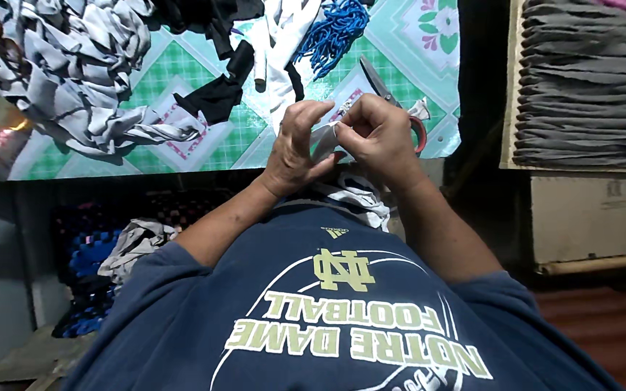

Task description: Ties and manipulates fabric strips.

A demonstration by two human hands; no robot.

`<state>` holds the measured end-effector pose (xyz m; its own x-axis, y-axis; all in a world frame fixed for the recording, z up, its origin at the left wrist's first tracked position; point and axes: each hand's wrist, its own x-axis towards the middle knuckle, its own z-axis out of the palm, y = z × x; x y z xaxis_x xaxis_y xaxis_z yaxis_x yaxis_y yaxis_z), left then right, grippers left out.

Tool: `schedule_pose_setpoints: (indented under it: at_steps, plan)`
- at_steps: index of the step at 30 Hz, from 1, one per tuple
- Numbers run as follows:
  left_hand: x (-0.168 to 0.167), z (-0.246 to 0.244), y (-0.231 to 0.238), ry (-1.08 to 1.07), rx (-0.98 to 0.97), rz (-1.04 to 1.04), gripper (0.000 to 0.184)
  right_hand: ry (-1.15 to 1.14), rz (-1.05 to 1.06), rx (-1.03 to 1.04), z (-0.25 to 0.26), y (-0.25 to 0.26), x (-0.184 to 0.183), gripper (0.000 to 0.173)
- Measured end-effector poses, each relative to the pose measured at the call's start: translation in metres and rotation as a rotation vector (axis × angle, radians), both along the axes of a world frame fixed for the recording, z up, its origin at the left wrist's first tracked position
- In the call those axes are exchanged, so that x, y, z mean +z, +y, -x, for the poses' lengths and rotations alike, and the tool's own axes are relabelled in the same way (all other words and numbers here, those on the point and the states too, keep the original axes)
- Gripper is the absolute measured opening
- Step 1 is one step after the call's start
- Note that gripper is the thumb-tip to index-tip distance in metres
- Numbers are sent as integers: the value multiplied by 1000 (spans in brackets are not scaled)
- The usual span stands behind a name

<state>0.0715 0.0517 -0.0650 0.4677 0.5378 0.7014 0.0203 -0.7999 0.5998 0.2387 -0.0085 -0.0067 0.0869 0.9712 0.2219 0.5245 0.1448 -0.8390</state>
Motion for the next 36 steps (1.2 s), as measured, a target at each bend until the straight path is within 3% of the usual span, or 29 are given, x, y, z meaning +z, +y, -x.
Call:
schedule_pose_setpoints:
  at_steps: [5,10,12,15,17,21,26,29,33,36]
  plan:
    - [11,-1,1,-7,-14,170,41,-1,-33,18,-3,-1,-1,12]
    - [15,9,6,-22,-17,373,31,48,-11,49,-3,-2,0,11]
    - [13,12,6,-22,-34,267,33,51,-6,51,-2,0,0,11]
    - [9,12,2,10,-19,83,57,58,22,36,0,2,1,10]
    - [6,7,-2,9,-4,63,62,77,32,45,3,3,1,9]
    - [12,3,-5,-57,-28,221,44,88,11,69,3,3,2,9]
    - [30,18,1,-71,-246,689,36,212,51,122,0,0,6,8]
    - [44,25,2,-44,-322,850,34,273,69,145,0,1,6,8]
    - [47,27,3,-34,-379,861,30,292,86,172,2,2,6,6]
    - [45,24,2,30,-384,750,40,284,86,182,2,2,7,5]
